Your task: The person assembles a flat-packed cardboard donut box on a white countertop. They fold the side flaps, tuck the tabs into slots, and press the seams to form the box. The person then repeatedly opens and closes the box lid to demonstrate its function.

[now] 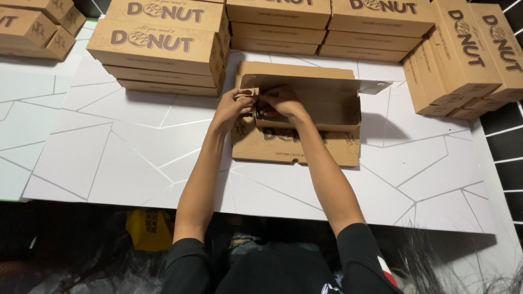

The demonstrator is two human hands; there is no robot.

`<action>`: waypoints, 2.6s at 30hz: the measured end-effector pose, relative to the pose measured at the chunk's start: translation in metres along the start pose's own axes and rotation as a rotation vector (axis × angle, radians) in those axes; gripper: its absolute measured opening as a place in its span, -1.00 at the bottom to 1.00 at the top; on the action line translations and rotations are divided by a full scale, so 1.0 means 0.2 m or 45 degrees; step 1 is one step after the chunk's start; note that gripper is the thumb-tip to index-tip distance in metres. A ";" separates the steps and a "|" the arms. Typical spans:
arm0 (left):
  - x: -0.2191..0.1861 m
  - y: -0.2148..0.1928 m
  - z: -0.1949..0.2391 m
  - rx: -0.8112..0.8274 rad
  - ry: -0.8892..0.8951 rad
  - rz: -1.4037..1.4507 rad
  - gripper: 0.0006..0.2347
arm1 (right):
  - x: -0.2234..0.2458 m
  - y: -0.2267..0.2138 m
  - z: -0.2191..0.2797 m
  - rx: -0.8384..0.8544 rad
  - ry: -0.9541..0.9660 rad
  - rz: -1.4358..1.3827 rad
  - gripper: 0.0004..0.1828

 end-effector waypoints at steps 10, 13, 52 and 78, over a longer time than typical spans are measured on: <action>0.09 -0.04 -0.14 -0.150 0.052 -0.032 -0.79 | -0.01 0.01 0.01 0.037 -0.008 -0.095 -0.61; 0.09 -0.04 -0.17 -0.192 0.053 -0.096 -0.86 | -0.01 0.01 0.02 0.030 -0.006 -0.063 -0.67; -0.14 0.05 0.17 0.115 -0.105 -0.127 -0.89 | 0.06 0.01 0.07 0.007 0.135 -0.003 -0.83; -0.10 0.03 0.18 0.183 -0.008 -0.039 -0.81 | 0.05 0.02 0.03 0.020 0.120 0.068 -0.88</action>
Point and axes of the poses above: each hand's wrist, its own z-axis away from the middle knuckle, its own y-axis out of the palm, x = y × z, the point moved 2 cm from there along -z, towards the middle knuckle, and after that the axes turned 12 degrees about -y, right-handed, at the moved point
